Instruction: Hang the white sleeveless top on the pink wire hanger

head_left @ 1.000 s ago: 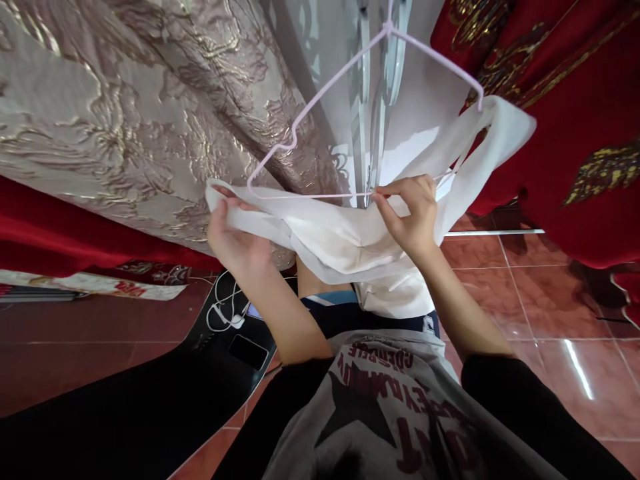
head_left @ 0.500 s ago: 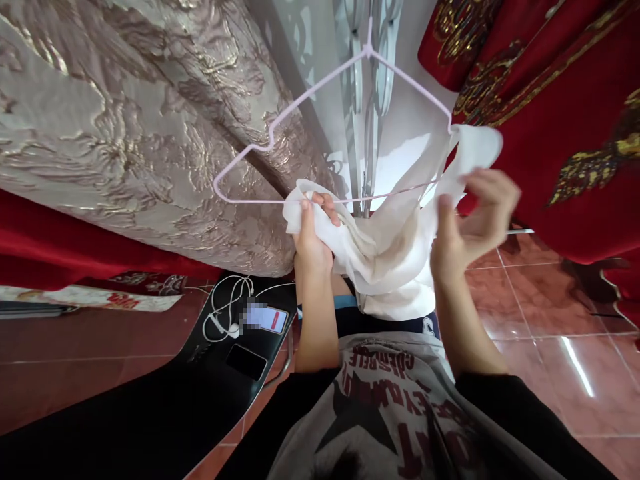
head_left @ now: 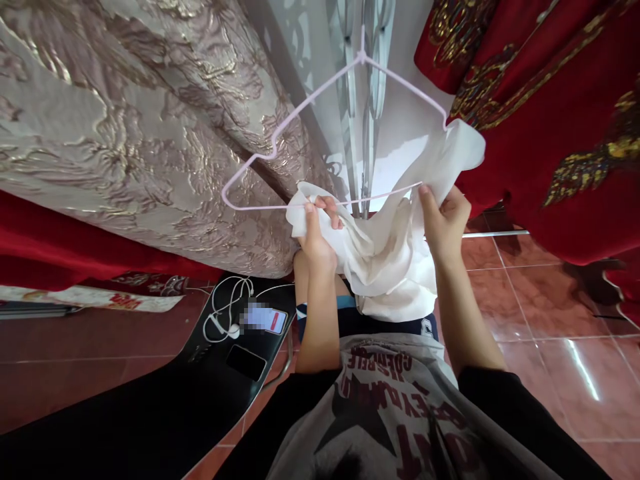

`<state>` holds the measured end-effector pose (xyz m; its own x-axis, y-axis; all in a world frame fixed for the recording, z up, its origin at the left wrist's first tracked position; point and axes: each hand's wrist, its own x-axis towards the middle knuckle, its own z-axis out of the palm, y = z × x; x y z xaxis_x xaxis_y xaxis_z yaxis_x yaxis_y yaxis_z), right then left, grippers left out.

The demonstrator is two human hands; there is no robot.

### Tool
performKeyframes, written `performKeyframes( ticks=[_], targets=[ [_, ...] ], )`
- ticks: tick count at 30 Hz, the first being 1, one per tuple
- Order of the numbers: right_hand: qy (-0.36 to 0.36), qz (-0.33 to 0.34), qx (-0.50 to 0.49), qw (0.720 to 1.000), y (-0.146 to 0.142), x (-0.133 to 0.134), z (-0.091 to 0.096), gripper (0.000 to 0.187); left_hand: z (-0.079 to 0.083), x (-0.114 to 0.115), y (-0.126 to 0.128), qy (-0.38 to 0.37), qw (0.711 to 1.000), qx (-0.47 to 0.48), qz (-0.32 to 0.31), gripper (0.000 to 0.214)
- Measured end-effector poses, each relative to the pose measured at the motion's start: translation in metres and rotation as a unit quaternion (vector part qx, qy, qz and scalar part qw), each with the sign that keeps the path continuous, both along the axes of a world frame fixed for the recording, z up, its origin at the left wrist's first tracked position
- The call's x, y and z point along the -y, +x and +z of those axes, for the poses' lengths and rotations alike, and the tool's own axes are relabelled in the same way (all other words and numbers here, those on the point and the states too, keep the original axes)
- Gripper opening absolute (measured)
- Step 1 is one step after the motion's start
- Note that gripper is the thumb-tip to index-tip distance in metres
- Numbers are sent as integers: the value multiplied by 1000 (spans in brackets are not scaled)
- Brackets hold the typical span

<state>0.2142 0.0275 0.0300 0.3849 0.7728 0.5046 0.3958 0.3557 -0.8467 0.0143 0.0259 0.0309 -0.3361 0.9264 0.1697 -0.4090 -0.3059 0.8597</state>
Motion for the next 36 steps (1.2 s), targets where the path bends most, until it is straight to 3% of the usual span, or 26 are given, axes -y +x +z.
performKeyframes(
  ticks=[6,13,16,21,26,29,32,36],
  targets=[
    [26,-26,-41,998,6,-10,-9,33,5,3,-1,7,1000,16,-16,53],
    [-83,44,-235,967,22,-13,-16,40,5,4,-2,-5,1000,6,-19,56],
    [-105,77,-205,970,28,-3,-3,41,4,4,-3,1,1000,21,-21,53],
    [-103,-31,-57,993,23,16,28,23,5,5,-2,25,995,92,-40,45],
    [-60,-32,-9,998,19,15,56,14,6,6,0,6,992,121,-40,40],
    [-49,-12,40,998,21,7,68,17,5,6,-2,28,990,129,-52,36],
    [-65,-4,92,994,22,2,77,40,4,6,-5,55,988,127,-63,36],
    [-99,24,72,992,18,0,84,34,7,7,-6,36,992,112,-52,36]
  ],
)
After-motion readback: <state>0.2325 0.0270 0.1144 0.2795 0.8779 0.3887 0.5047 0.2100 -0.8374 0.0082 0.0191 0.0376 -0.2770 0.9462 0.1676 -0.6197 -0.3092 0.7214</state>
